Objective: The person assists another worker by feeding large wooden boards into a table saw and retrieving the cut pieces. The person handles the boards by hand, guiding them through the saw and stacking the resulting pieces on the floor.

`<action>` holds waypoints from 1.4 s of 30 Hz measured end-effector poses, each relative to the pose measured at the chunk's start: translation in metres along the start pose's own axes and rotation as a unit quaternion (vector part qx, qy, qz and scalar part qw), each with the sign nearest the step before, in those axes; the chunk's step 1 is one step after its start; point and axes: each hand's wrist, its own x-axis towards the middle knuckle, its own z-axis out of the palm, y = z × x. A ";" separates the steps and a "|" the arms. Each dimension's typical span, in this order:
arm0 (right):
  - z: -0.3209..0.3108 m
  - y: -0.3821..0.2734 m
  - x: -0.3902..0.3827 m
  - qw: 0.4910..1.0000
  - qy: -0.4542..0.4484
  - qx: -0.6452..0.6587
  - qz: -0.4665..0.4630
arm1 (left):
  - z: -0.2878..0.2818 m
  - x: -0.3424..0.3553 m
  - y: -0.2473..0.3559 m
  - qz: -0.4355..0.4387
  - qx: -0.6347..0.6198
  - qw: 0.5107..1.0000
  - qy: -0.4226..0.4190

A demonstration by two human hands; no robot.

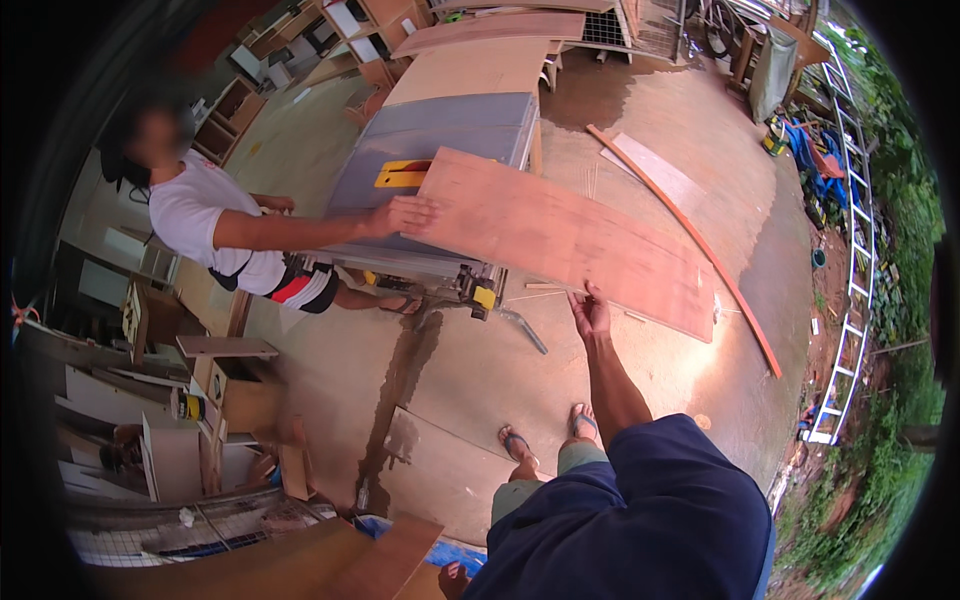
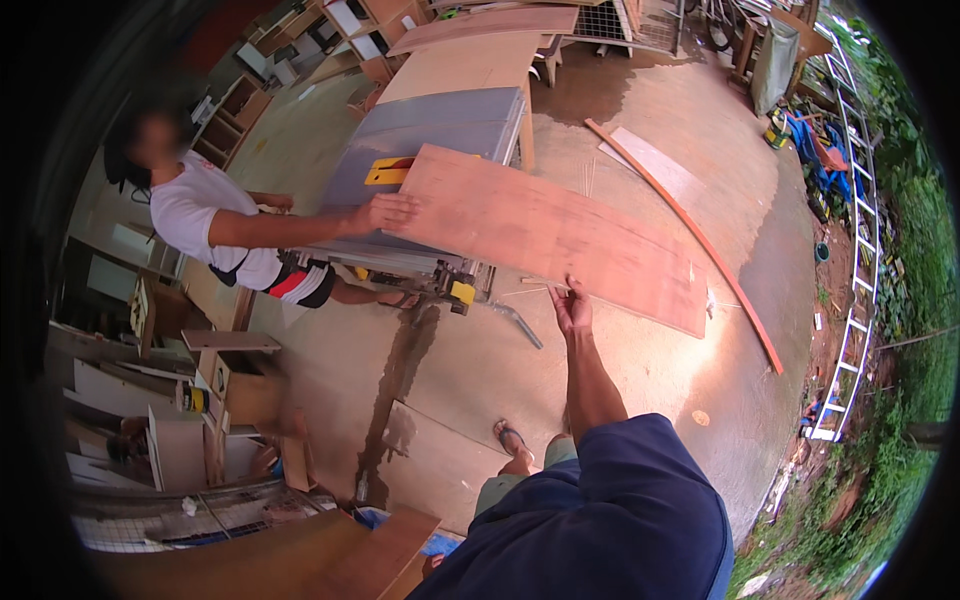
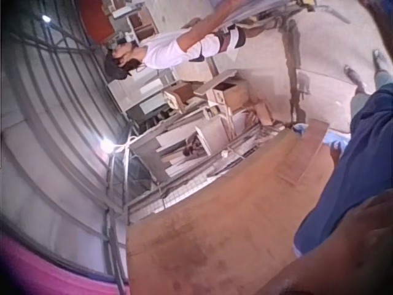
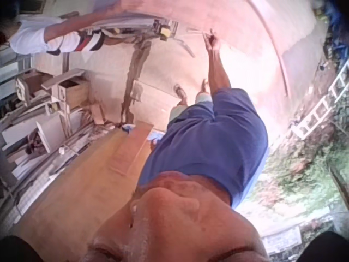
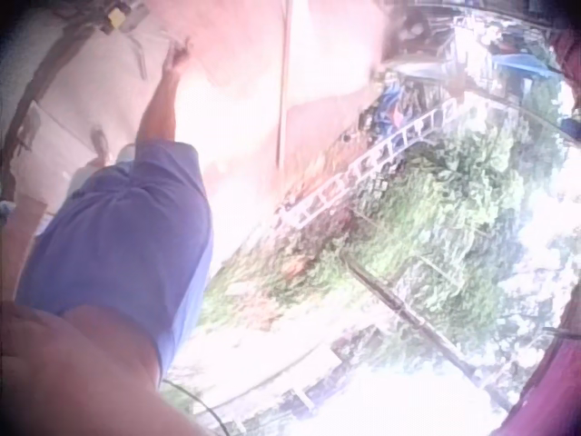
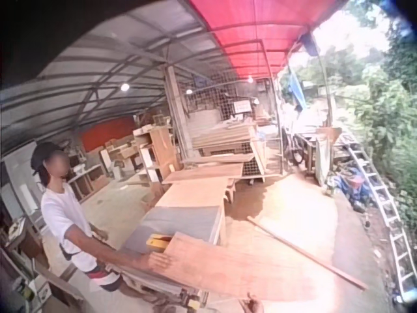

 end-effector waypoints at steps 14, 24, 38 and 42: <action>0.237 0.060 -0.115 0.985 -0.139 -0.073 -0.066 | 0.043 0.030 -0.042 0.034 -0.110 0.992 -0.059; 0.517 0.299 -0.175 0.913 -0.408 0.012 0.022 | 0.035 0.083 -0.046 -0.126 -0.392 0.911 0.034; 0.613 0.612 -0.274 0.861 -0.189 0.258 0.395 | -0.001 0.067 -0.053 -0.229 -0.270 0.935 0.022; 0.601 0.655 -0.266 0.822 -0.138 0.287 0.472 | -0.010 0.090 -0.053 -0.230 -0.289 0.929 0.022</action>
